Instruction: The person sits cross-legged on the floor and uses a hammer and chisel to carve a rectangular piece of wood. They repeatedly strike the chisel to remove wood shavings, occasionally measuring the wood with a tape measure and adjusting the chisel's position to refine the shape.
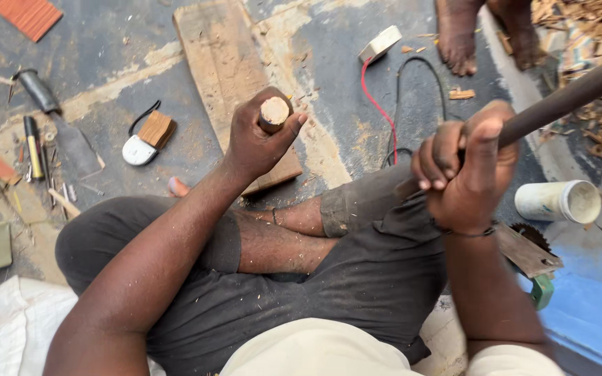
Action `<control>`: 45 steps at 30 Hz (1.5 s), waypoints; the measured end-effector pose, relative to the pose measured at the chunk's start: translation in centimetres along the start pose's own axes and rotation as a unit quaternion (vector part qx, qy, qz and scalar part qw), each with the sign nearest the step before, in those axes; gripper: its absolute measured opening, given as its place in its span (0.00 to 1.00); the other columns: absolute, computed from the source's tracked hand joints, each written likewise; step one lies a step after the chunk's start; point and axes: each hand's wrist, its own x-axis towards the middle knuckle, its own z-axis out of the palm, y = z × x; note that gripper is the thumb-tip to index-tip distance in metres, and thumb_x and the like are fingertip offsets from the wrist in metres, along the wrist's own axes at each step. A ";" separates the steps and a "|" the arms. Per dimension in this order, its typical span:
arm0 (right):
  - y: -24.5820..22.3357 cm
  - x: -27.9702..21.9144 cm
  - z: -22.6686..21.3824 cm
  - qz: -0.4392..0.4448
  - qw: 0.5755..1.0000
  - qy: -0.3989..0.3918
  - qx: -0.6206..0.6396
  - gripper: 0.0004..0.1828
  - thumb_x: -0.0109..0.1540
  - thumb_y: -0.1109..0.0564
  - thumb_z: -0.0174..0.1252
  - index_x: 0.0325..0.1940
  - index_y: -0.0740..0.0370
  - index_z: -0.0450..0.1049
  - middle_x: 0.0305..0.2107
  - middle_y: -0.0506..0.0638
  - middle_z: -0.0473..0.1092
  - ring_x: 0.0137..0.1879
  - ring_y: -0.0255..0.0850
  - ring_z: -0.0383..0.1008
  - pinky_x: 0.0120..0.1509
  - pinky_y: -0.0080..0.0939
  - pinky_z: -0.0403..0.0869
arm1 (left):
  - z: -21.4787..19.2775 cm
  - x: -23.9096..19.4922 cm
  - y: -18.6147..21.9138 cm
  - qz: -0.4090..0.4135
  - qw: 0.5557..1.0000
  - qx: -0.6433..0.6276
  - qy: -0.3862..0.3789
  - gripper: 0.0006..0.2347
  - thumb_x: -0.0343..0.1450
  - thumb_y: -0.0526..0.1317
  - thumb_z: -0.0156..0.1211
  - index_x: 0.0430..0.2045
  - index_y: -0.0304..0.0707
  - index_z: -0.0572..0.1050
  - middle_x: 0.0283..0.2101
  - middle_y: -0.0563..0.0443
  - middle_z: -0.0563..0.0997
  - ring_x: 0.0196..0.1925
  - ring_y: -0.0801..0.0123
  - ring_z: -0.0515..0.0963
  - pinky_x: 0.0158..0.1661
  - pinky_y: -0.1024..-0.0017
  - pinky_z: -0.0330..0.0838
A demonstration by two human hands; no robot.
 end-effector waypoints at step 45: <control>14.3 -3.6 -1.4 0.536 0.843 0.013 0.039 0.13 0.67 0.52 0.57 0.41 0.53 0.58 0.17 0.39 0.57 0.17 0.25 0.56 0.16 0.26 0.58 | -2.8 -0.5 -1.1 -0.011 0.993 -0.099 0.060 0.11 0.76 0.37 0.62 0.26 0.39 0.67 0.27 0.59 0.68 0.29 0.78 0.67 0.32 0.75 0.63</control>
